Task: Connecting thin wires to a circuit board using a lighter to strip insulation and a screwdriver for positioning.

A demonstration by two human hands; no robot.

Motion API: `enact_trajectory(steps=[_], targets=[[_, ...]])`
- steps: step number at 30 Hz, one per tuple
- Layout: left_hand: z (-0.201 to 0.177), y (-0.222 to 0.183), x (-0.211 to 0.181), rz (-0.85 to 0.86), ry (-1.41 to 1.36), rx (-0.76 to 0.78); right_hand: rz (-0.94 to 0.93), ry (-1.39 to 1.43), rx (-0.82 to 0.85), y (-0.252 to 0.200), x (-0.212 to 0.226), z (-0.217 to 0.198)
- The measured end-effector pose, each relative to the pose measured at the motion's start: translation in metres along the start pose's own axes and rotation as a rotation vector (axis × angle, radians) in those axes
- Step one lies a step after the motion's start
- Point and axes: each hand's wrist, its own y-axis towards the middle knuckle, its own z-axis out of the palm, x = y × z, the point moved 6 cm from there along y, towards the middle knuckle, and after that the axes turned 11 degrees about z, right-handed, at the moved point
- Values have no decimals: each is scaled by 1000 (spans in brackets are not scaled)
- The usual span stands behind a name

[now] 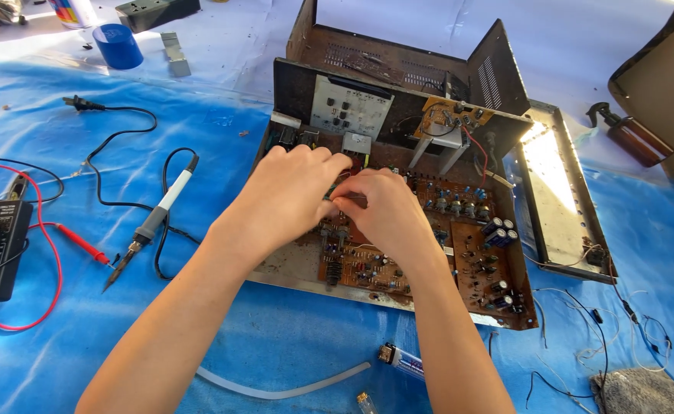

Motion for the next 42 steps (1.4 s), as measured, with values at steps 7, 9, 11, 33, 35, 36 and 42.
enact_trajectory(steps=[7,9,11,33,35,36,42], targets=[[24,5,12,-32,36,-11,-13,-7,-80,6,-12,-1],[27,8,17,-45,43,-17,-12,1,-76,4,-8,-2],[20,7,18,-59,50,-22,-11,9,-73,3,-7,-2],[-18,-24,72,282,-1526,-1257,69,6,-28,8,-11,-3],[-28,-27,69,73,-1303,-1215,74,13,-29,9,-13,2],[-38,-25,60,-13,-971,-1019,52,17,-50,11,-14,4],[41,5,71,-274,-284,-277,-18,45,-142,26,-34,24]])
